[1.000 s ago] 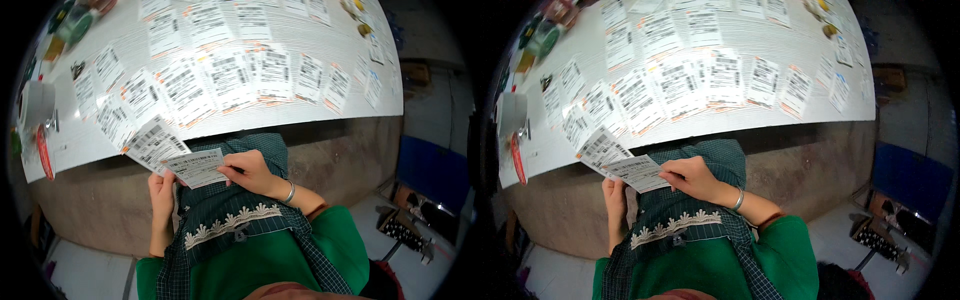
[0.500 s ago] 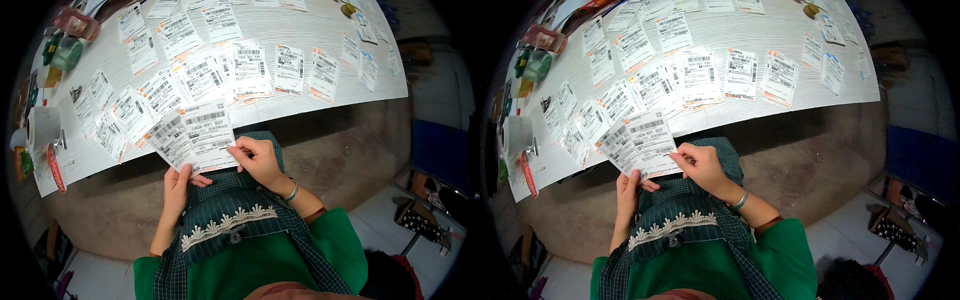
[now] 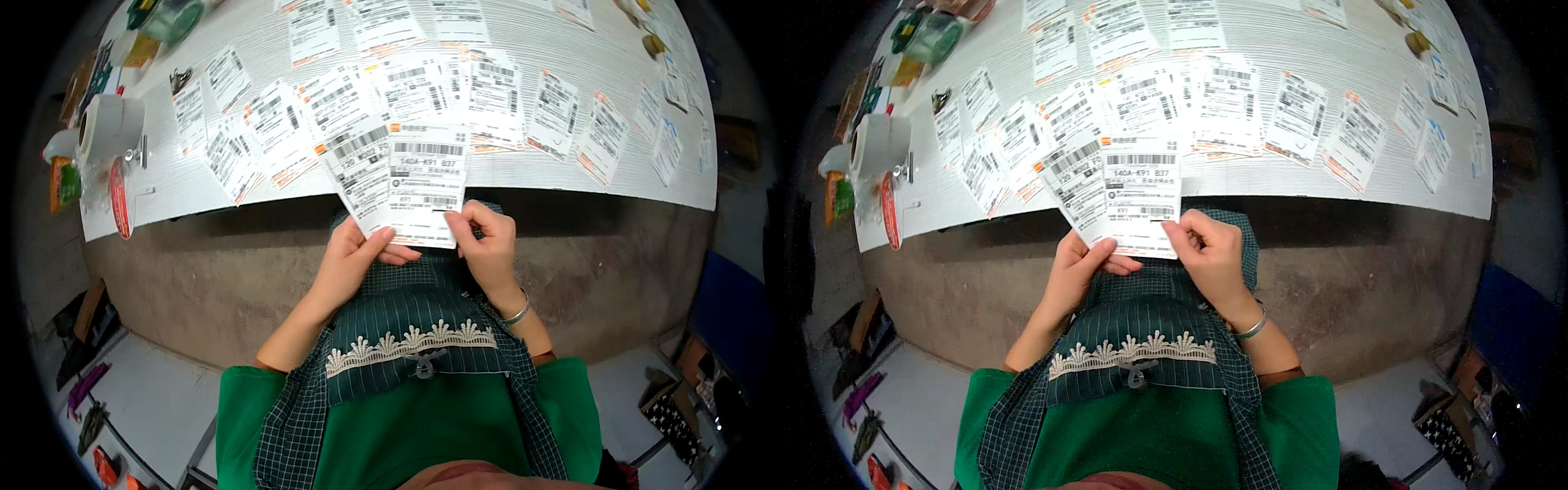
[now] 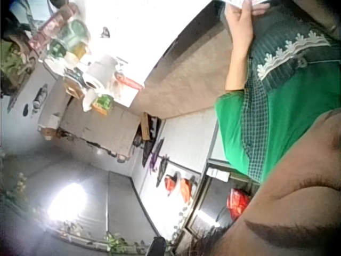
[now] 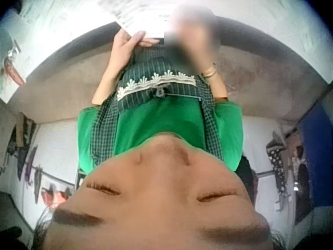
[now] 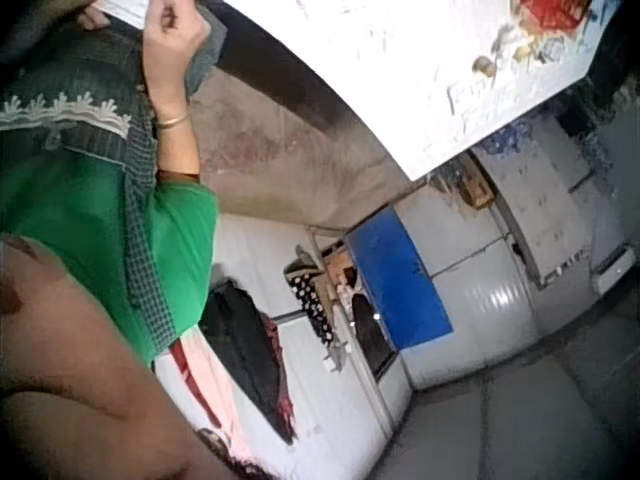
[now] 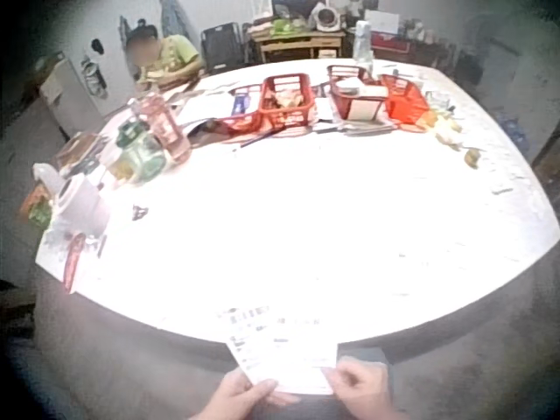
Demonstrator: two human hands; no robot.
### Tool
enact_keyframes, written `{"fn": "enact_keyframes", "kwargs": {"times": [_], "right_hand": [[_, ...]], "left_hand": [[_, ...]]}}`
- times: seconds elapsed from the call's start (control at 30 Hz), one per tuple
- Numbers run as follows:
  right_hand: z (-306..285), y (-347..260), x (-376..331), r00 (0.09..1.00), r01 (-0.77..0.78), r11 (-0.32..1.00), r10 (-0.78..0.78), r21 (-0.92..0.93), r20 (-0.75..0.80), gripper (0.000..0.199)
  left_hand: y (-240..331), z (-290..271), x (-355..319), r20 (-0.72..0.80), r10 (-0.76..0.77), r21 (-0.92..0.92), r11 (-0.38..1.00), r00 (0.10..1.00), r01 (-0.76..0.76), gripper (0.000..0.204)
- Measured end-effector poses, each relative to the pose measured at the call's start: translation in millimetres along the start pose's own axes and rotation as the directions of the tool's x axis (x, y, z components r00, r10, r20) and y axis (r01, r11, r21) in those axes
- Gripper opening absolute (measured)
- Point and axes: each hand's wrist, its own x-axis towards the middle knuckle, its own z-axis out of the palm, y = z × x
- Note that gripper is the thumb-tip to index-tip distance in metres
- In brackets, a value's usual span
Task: The person sorts through a stack of shipping labels on a white desk, picking them up one by one or in small groups to check information and then placing them into different piles on the surface.
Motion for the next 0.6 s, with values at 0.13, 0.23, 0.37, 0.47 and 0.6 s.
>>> {"fn": "enact_keyframes", "kwargs": {"times": [0.13, 0.23, 0.37, 0.47, 0.6], "right_hand": [[0.5, -1.2, 1.1, 1.0, -0.024, 0.999, 0.024, -0.035, -0.004, 0.025], [1.4, 1.6, 2.0, 1.0, -0.017, 0.999, 0.017, -0.043, 0.003, 0.026], [3.3, 0.1, 4.1, 1.0, -0.012, 0.999, 0.012, -0.035, 0.025, 0.027], [4.4, -1.2, 5.7, 0.999, -0.008, 0.999, 0.01, -0.044, 0.039, 0.027], [5.1, -0.5, 6.5, 0.999, -0.018, 0.999, 0.021, -0.05, 0.05, 0.028]], "left_hand": [[2.9, 0.9, 0.0, -0.003, -0.003, -0.05, 0.999, 1.0, 0.002, 0.032], [5.3, -2.7, 0.0, 0.027, -0.015, -0.058, 0.998, 1.0, 0.017, 0.03], [7.7, -5.2, -1.0, 0.041, -0.013, -0.081, 0.997, 0.999, 0.016, 0.029], [7.5, -8.3, -0.8, 0.04, -0.013, -0.101, 0.995, 0.999, 0.017, 0.029], [9.3, -10.8, -0.9, 0.039, -0.014, -0.111, 0.994, 0.999, 0.019, 0.03]]}}
